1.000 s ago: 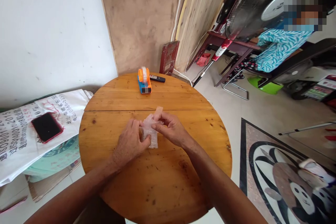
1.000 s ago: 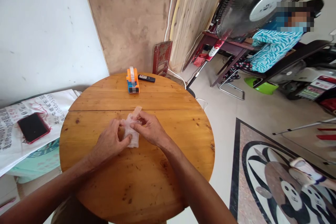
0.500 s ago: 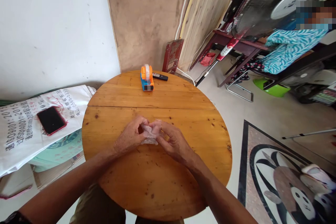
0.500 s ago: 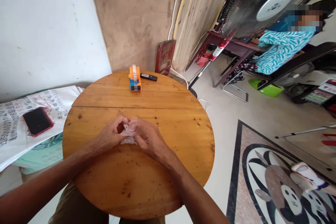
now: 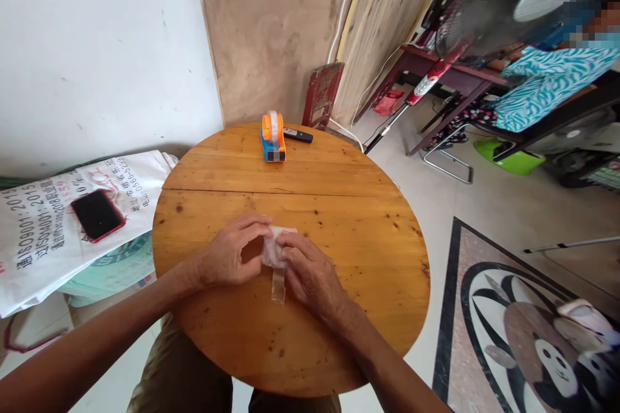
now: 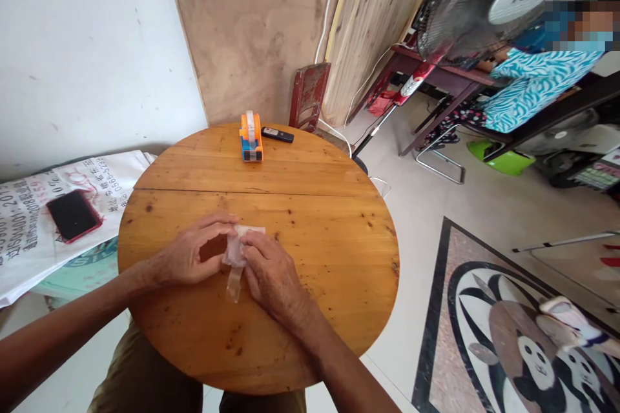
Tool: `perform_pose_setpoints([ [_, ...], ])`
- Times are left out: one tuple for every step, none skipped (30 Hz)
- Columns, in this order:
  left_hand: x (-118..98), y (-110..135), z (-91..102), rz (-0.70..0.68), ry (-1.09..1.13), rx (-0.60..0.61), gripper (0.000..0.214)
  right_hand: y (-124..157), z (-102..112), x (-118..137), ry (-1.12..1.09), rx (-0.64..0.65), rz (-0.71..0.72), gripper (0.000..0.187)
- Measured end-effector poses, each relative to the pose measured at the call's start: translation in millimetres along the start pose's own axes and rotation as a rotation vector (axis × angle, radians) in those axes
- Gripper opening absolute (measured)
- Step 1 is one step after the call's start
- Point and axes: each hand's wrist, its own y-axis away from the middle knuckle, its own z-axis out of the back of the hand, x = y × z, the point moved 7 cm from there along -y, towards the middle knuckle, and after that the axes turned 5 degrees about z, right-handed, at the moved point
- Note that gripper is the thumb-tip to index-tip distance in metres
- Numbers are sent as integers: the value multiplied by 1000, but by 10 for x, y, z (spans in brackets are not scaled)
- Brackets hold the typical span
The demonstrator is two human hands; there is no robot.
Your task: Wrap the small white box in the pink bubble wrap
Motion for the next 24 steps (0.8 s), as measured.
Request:
perform_pose_setpoints([
  [-20,40,13,-43,-51,15,38,11,-3,5,14,-1,10,25],
  [-36,77,15,-87,-107,29,43,23,-9,12,30,0,26,25],
  [-47,108,7,-129,-162,42,46,37,-21,21,51,3,44,26],
  [-51,129,-9,-165,-210,52,48,55,-38,28,76,6,61,27],
  [-49,140,-32,-194,-246,59,47,74,-59,33,102,7,77,28],
  [-42,140,-57,-214,-268,62,46,94,-83,35,128,9,90,29],
  [-32,130,-83,-227,-274,58,44,111,-107,33,150,8,100,30],
  [-20,115,-107,-236,-266,49,41,124,-126,26,165,5,104,31],
  [-6,95,-129,-233,-244,40,38,129,-138,16,168,-1,104,31],
  [14,71,-145,-215,-209,29,35,124,-143,2,159,-6,102,31],
  [39,44,-156,-182,-164,21,32,108,-140,-18,140,-7,93,31],
  [68,17,-160,-132,-111,14,30,81,-128,-44,109,-7,79,30],
  [101,-12,-158,-65,-55,10,30,45,-109,-79,66,-6,59,28],
  [142,-39,-151,23,2,9,30,2,-83,-125,10,-6,29,27],
  [190,-64,-146,130,64,19,31,-44,-59,-189,-62,-4,-16,25],
  [238,-82,-150,245,136,43,31,-88,-44,-274,-152,0,-81,22],
  [282,-94,-163,363,211,78,32,-125,-45,-376,-259,10,-164,18],
  [314,-100,-184,467,288,122,30,-150,-67,-489,-384,26,-262,14],
  [332,-109,-200,547,342,160,29,-161,-108,-601,-518,42,-366,9],
  [342,-124,-208,598,365,187,28,-162,-161,-699,-652,56,-462,8],
  [348,-148,-203,620,358,200,28,-157,-211,-778,-776,56,-541,12],
  [357,-176,-190,624,323,202,28,-150,-249,-838,-871,44,-600,17],
  [371,-204,-175,620,274,199,29,-139,-279,-881,-942,29,-642,22],
  [390,-230,-165,612,227,197,30,-128,-299,-903,-992,13,-667,27],
])
